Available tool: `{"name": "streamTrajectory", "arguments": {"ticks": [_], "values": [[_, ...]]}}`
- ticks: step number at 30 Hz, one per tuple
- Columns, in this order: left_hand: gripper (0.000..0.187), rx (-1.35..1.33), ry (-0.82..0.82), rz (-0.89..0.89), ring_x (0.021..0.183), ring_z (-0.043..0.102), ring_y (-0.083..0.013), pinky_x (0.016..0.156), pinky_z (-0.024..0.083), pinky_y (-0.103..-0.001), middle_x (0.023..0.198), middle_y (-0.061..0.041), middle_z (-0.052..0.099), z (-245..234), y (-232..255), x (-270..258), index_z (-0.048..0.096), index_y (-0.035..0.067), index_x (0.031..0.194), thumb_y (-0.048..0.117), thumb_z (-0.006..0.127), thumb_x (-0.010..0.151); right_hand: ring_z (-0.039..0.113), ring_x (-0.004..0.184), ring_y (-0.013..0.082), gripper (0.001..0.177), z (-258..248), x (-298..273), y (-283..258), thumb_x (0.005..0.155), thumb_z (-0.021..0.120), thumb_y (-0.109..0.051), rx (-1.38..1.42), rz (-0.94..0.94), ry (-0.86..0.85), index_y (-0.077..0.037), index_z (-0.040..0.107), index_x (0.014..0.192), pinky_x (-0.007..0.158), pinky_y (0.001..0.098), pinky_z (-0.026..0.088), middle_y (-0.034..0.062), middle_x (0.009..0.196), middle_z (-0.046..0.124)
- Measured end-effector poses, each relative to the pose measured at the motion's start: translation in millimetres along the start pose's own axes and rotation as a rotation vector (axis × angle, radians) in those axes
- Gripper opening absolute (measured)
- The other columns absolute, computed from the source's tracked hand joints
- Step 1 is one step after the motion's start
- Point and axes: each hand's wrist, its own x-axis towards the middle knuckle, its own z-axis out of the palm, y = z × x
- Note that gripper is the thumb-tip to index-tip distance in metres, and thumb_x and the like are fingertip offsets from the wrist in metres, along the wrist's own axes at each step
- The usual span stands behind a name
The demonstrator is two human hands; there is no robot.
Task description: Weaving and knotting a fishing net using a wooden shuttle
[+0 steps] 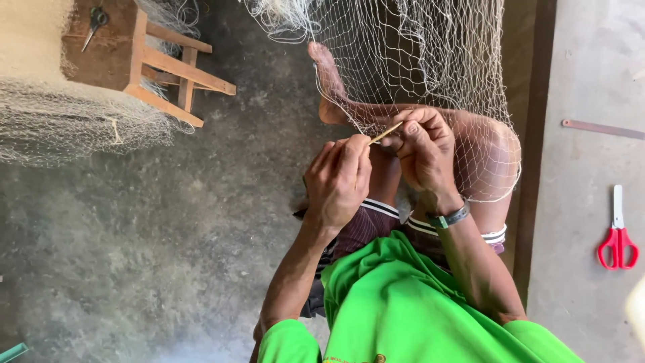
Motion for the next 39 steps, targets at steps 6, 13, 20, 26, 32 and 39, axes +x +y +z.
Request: {"name": "streamTrajectory", "arguments": {"ticks": [6,13,20,26,32,39], "values": [[0.011,0.139,-0.007,0.005,0.08,0.076,-0.0265,0.076,0.066,-0.037,0.094,-0.008,0.071,12.1,-8.0,-9.1,0.074,0.007,0.118,0.006,0.071,0.108,0.081,0.103,0.0323,0.013,3.4,-11.2,16.6,0.111,0.072,-0.002,-0.052,-0.101,0.027,0.005,0.061,0.115,0.089,0.0463,0.079,0.0252,0.111,0.071],[0.035,0.0,0.302,0.087,0.086,0.075,-0.0194,0.078,0.067,-0.034,0.108,-0.006,0.071,54.5,-23.5,-9.3,0.08,0.013,0.12,0.045,0.071,0.11,0.08,0.091,0.0241,0.015,-5.0,-1.3,25.8,0.111,0.073,-0.005,-0.216,-0.182,-0.11,0.003,0.06,0.113,0.075,0.0384,0.075,0.0203,0.101,0.072],[0.016,-0.123,0.358,-0.015,0.083,0.069,-0.0232,0.076,0.063,-0.033,0.102,-0.004,0.059,79.4,5.3,13.7,0.082,0.017,0.122,0.026,0.076,0.111,0.07,0.09,0.0152,0.024,-18.7,5.5,19.0,0.113,0.078,-0.021,-0.507,-0.283,-0.155,0.0,0.066,0.114,0.072,0.0309,0.06,0.0143,0.1,0.071],[0.009,-0.211,0.597,0.345,0.085,0.072,-0.0301,0.082,0.067,-0.053,0.101,-0.015,0.073,66.1,35.4,-7.9,0.085,0.013,0.103,0.021,0.086,0.099,0.07,0.081,0.0235,0.018,5.3,-4.1,15.1,0.116,0.071,-0.005,-0.565,-0.251,-0.197,0.009,0.067,0.124,0.071,0.034,0.06,0.0213,0.097,0.071],[0.009,-0.262,0.569,0.279,0.091,0.076,-0.033,0.101,0.066,-0.06,0.099,-0.014,0.072,52.8,44.5,-9.2,0.074,0.007,0.109,0.012,0.066,0.108,0.074,0.087,0.0188,0.028,-27.5,9.7,31.5,0.108,0.071,0.003,-0.51,-0.165,-0.232,0.01,0.064,0.135,0.078,0.0315,0.06,0.0154,0.104,0.072],[0.016,-0.241,0.508,0.128,0.09,0.077,-0.0316,0.087,0.072,-0.049,0.102,-0.016,0.072,43.4,59.1,-13.0,0.081,0.004,0.108,0.013,0.069,0.106,0.076,0.075,0.0293,0.029,-30.8,9.1,32.4,0.107,0.074,0.006,-0.448,-0.202,-0.291,0.015,0.063,0.133,0.068,0.0354,0.057,0.024,0.084,0.072]]}}
